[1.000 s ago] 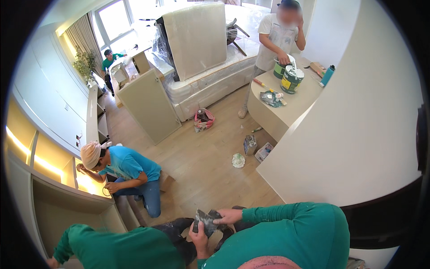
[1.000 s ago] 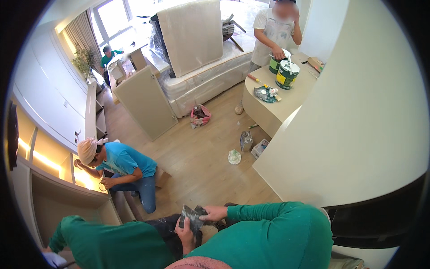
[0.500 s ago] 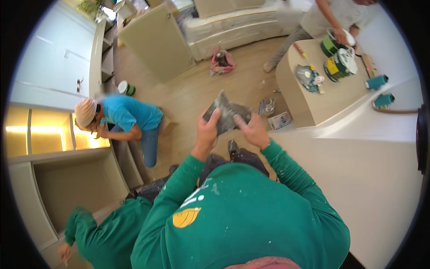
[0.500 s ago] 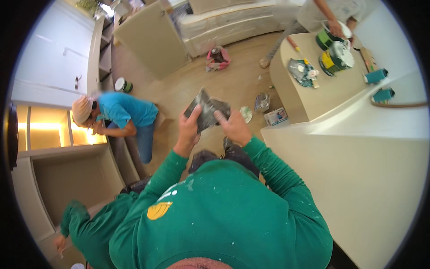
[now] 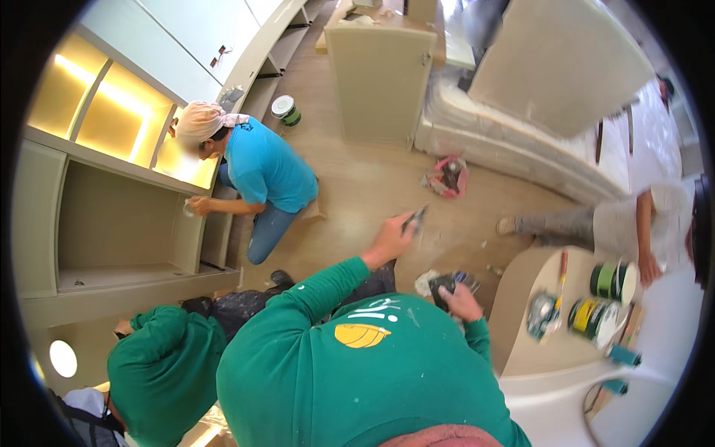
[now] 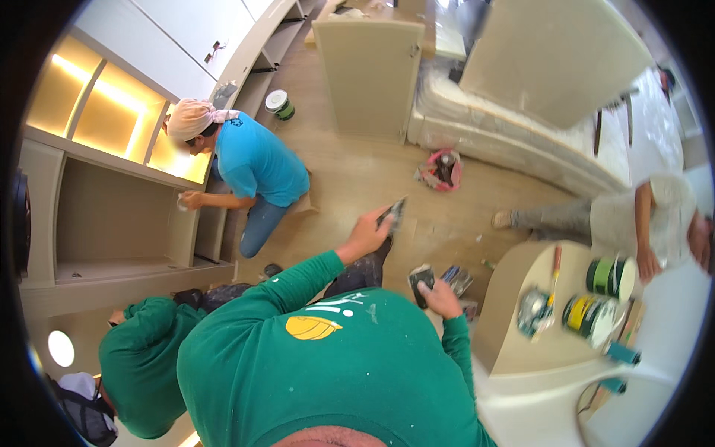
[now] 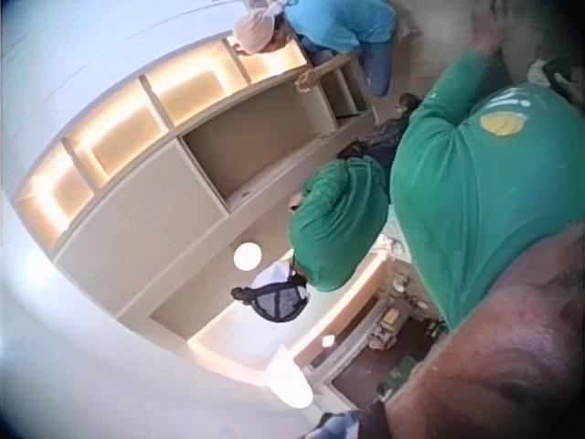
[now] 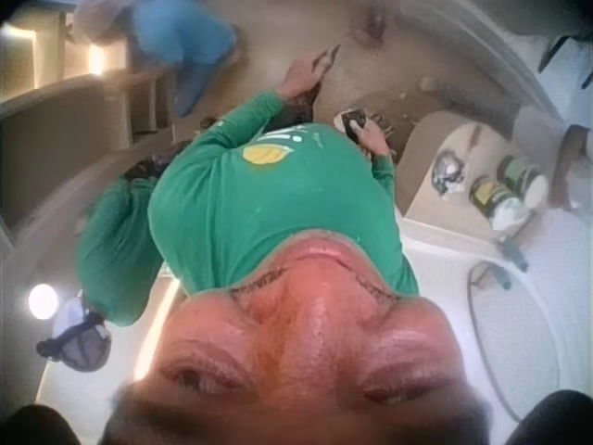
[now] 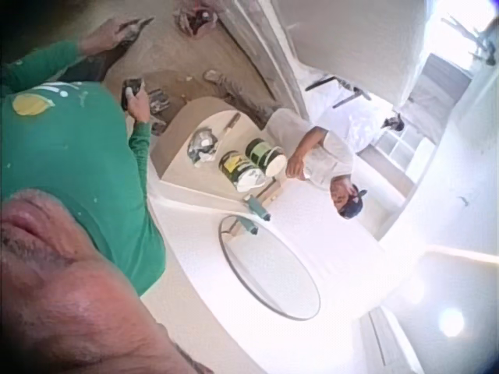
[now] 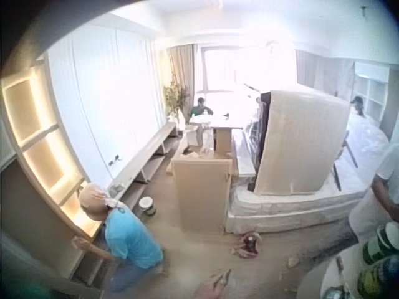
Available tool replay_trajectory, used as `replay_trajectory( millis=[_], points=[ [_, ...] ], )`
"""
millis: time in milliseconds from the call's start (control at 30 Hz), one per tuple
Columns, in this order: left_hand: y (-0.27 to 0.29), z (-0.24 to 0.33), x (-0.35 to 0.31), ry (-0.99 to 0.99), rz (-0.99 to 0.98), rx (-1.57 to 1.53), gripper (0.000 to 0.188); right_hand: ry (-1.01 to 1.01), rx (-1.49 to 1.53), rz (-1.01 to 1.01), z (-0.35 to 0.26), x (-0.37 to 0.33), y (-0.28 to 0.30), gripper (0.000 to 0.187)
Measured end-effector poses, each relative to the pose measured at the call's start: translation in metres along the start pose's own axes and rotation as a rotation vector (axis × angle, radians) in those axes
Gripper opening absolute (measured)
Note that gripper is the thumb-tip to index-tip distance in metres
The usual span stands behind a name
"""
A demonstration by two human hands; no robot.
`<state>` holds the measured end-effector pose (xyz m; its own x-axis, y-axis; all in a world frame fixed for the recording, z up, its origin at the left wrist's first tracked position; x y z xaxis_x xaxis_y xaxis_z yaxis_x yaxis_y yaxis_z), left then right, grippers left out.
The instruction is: The person mixes putty by scraping it between two spatulas and dipping a spatula into a small container of red paste.
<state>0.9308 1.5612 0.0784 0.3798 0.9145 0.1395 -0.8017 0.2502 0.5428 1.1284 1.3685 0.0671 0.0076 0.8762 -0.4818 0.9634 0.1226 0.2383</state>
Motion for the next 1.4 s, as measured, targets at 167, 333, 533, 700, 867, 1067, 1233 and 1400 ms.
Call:
replay_trajectory(
  millis=[167, 333, 533, 700, 867, 1067, 1233, 1400],
  points=[
    [-0.071, -0.167, 0.014, 0.043, -0.979, 0.859, 0.034, -0.29, -0.604, -0.058, 0.061, 0.095, 0.037, 0.04],
    [-0.15, -0.18, 0.027, -0.122, -1.465, 0.797, 0.033, -0.395, -0.681, -0.153, 0.108, 0.156, 0.049, 0.039],
    [-0.139, -0.123, 0.13, 0.134, -1.598, 0.538, 0.038, -0.198, -0.431, -0.611, 0.04, 0.219, 0.114, 0.048],
    [-0.069, -0.143, 0.258, 0.502, -1.089, 0.114, 0.047, -0.515, 0.02, -0.597, -0.098, 0.292, 0.255, 0.043],
    [-0.018, -0.092, 0.391, 0.783, -0.079, -0.862, 0.033, 0.345, 0.219, 0.032, -0.157, 0.4, 0.289, 0.043],
    [0.016, -0.026, 0.465, 0.568, 0.108, -1.306, 0.02, 0.72, -0.33, 0.09, -0.338, 0.419, 0.258, 0.028],
    [0.026, -0.019, 0.469, 0.595, 0.192, -1.517, 0.019, 0.722, -0.345, 0.049, -0.396, 0.445, 0.223, 0.029],
    [0.051, -0.05, 0.439, 0.647, 0.042, -1.478, 0.02, 0.69, -0.42, 0.019, -0.415, 0.504, 0.177, 0.029]
  ],
)
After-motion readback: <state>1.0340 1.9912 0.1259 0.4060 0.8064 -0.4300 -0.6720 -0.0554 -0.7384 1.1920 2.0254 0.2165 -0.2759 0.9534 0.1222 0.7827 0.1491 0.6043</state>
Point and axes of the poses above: each hand's wrist, its own x-axis towards the middle knuckle, its own y-axis out of the back of the hand, z = x × y, the point moved 3 cm from there along x, towards the middle knuckle, and after that the axes turned 10 degrees about x, right-handed, at the moved point
